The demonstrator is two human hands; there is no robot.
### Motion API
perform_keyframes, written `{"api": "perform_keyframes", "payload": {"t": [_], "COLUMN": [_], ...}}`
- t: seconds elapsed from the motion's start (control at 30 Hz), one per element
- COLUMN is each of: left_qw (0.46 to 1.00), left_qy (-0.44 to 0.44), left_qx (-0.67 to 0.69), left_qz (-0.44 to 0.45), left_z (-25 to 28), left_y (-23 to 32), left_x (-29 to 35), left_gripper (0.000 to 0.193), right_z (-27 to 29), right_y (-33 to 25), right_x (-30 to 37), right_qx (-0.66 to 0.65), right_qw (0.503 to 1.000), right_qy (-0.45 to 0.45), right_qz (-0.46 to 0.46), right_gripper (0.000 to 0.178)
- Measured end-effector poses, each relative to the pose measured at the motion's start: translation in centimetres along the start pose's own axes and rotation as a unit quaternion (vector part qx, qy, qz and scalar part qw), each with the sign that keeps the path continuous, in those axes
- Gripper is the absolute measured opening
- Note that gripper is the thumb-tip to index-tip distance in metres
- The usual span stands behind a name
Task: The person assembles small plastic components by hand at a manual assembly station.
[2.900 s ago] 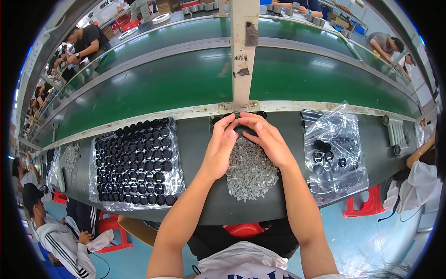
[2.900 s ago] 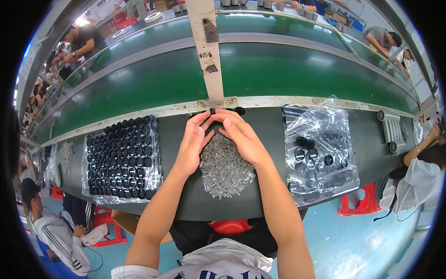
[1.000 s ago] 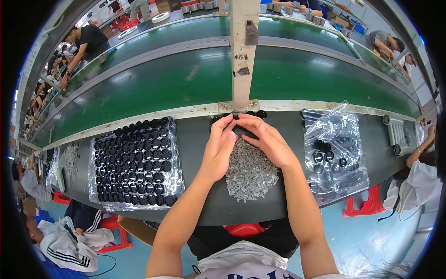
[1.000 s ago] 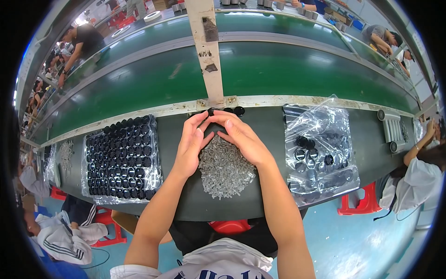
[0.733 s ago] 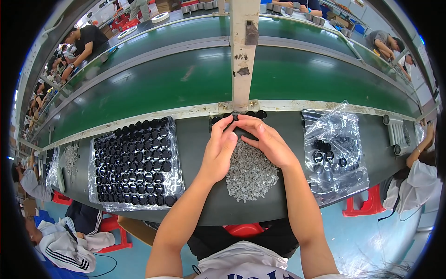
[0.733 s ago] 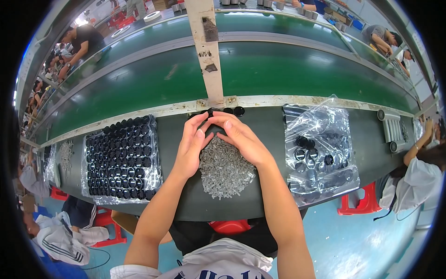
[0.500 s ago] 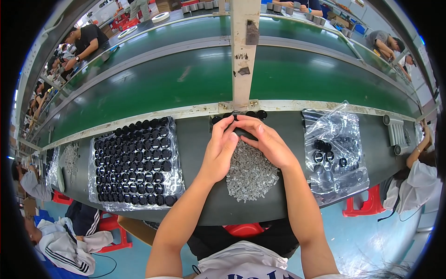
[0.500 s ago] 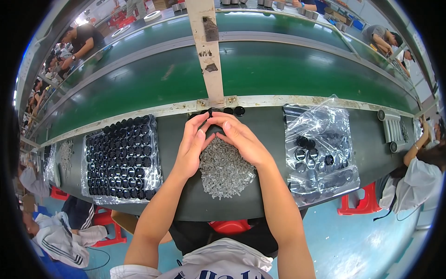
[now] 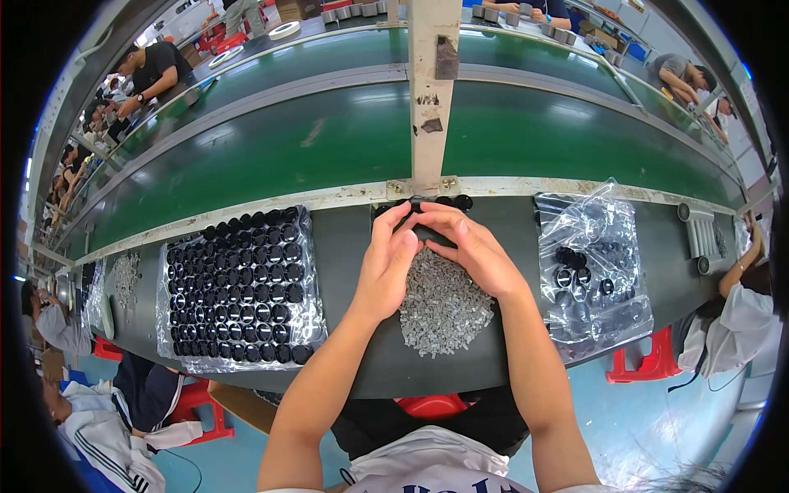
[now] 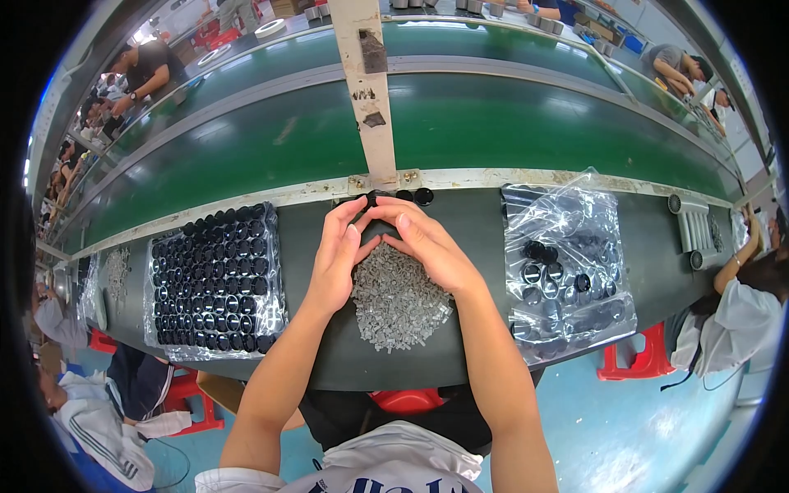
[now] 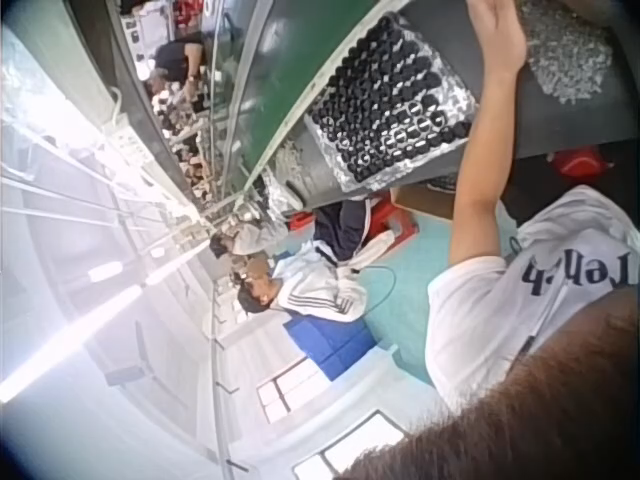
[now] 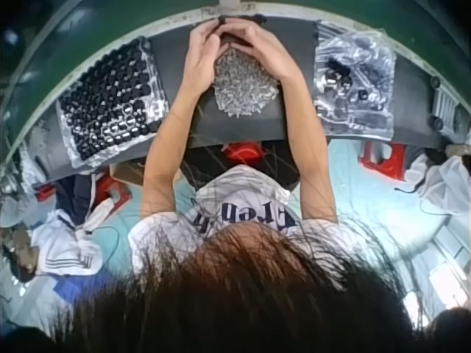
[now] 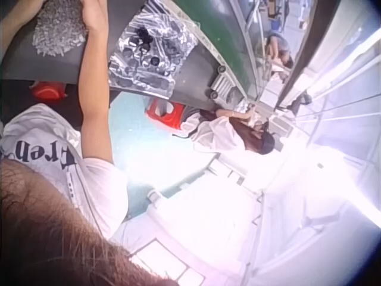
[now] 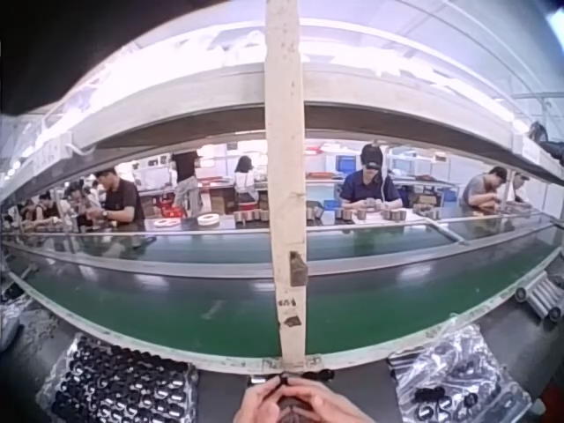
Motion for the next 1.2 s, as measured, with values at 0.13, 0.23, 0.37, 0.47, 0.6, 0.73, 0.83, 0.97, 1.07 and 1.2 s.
{"api": "perform_keyframes", "payload": {"t": [0.13,0.23,0.37,0.47,0.6,0.73,0.83,0.97,1.07,1.2], "left_qw": [1.000,0.999,0.998,0.997,0.997,0.997,0.997,0.997,0.997,0.997], "left_qy": [0.017,0.035,0.050,0.052,0.048,0.043,0.042,0.039,0.039,0.040], "left_qx": [0.003,0.010,0.036,0.050,0.059,0.063,0.064,0.064,0.064,0.064], "left_qz": [0.006,0.015,0.026,0.027,0.027,0.023,0.022,0.021,0.018,0.017], "left_z": [-0.13,-0.30,-0.30,-0.38,-0.34,-0.36,-0.38,-0.36,-0.33,-0.35], "left_y": [0.05,0.00,-0.29,-0.36,-0.53,-0.57,-0.56,-0.53,-0.54,-0.57], "left_x": [-0.08,0.05,0.31,0.34,0.43,0.40,0.41,0.39,0.39,0.33], "left_gripper": [0.052,0.052,0.052,0.052,0.052,0.052,0.052,0.051,0.051,0.051], "right_z": [0.42,0.50,0.13,0.03,0.05,0.00,-0.03,-0.03,0.04,0.01], "right_y": [-0.13,0.00,-0.03,0.05,0.28,0.29,0.29,0.28,0.31,0.22], "right_x": [0.17,0.05,-0.06,-0.10,-0.09,-0.05,-0.05,-0.03,-0.08,-0.06], "right_qx": [0.004,0.002,0.012,0.014,-0.002,-0.006,-0.006,-0.010,-0.014,-0.008], "right_qw": [1.000,1.000,1.000,1.000,1.000,1.000,1.000,1.000,1.000,1.000], "right_qy": [0.011,0.017,0.001,-0.006,-0.014,-0.014,-0.017,-0.018,-0.019,-0.014], "right_qz": [-0.002,0.001,0.001,0.000,0.001,-0.003,0.000,-0.001,-0.002,-0.005], "right_gripper": [0.071,0.072,0.071,0.071,0.060,0.060,0.061,0.061,0.061,0.069]}}
Point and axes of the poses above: each hand's wrist, its own x-axis away from the middle knuckle, its own z-axis out of the back of the hand, y = z × x, the point moved 1 cm from there along -x, towards the middle knuckle, and after that the axes turned 14 degrees about -z, right-handed, at the moved point
